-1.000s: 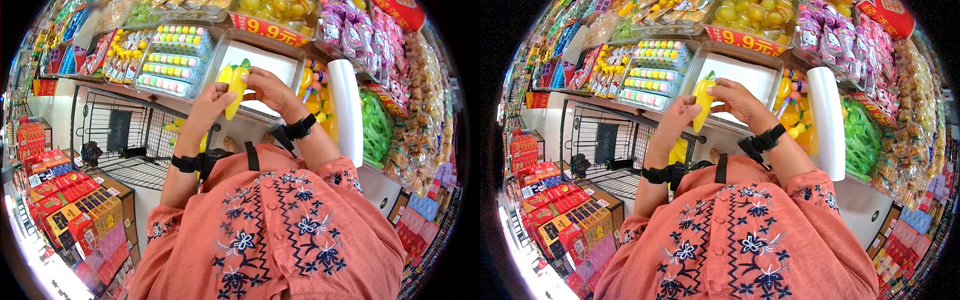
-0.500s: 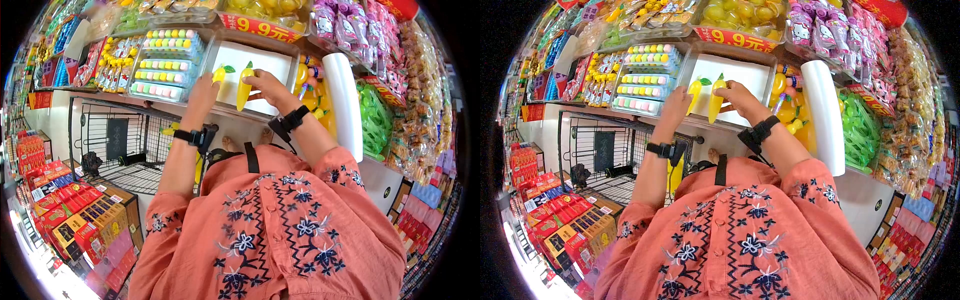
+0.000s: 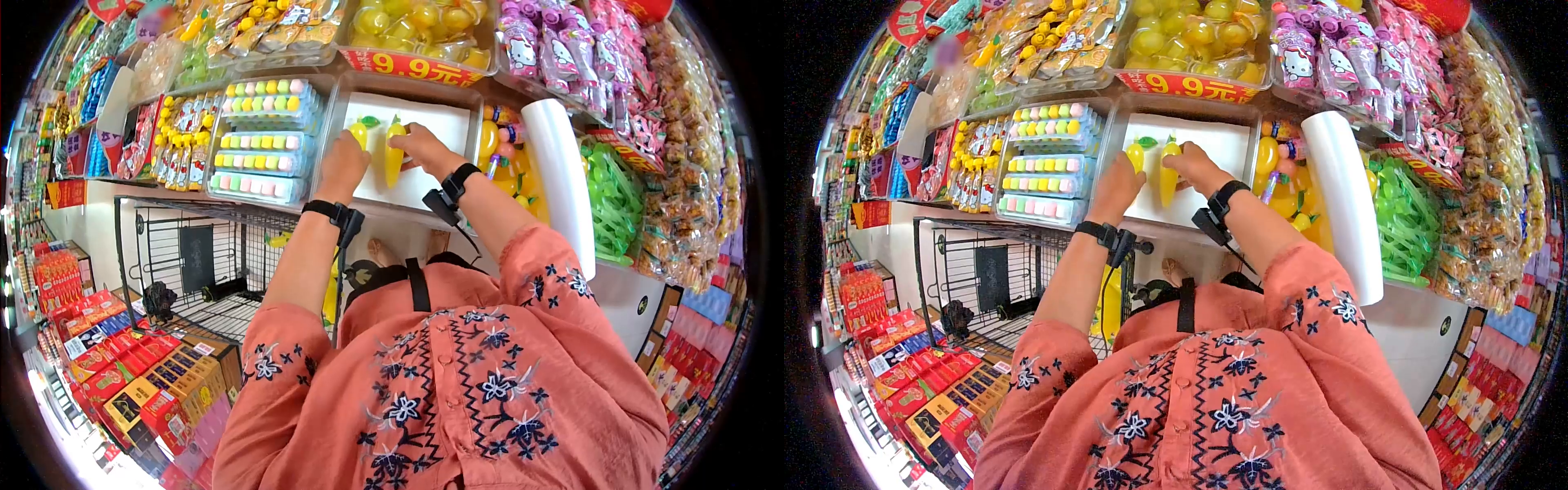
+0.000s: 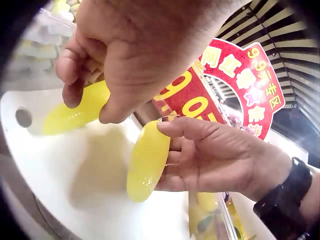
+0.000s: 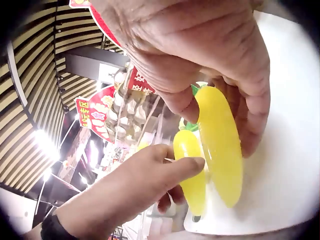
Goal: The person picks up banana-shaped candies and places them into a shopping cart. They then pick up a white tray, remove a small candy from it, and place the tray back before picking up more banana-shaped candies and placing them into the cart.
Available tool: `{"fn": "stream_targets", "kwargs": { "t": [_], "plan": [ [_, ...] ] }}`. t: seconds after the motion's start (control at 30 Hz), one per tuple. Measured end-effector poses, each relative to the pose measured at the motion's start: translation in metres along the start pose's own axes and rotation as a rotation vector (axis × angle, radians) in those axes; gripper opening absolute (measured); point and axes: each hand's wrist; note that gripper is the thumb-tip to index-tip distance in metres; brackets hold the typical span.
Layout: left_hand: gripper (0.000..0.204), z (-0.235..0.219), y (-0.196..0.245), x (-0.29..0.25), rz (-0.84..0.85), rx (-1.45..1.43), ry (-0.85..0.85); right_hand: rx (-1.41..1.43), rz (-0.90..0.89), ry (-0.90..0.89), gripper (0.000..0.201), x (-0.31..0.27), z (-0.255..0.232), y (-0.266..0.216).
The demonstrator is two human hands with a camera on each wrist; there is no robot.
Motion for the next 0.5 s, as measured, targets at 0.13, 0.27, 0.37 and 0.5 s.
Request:
{"fn": "stream_targets", "kwargs": {
  "t": [0.13,0.27,0.37,0.5],
  "plan": [
    [0.041,-0.005,-0.001,0.035,0.081,-0.065,0.076,-0.074,-0.125,0.098,0.058,0.026,0.005,-0.010],
    [0.030,-0.006,0.005,0.060,0.100,0.043,0.090,-0.105,-0.149,0.080,0.058,0.056,0.010,-0.012],
    [0.026,-0.004,0.009,0.068,0.069,0.076,0.098,-0.116,-0.172,0.136,0.053,0.077,0.017,-0.006],
    [0.025,-0.005,0.018,0.062,0.009,0.063,0.174,-0.225,-0.227,0.244,0.054,0.075,0.028,-0.013]
  ]
}}
Point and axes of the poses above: each hand's wrist, its own x-axis towards the middle knuckle, its own z-axis out of the palm, y = z × x, and after that the axes turned 11 degrees about x, right-handed
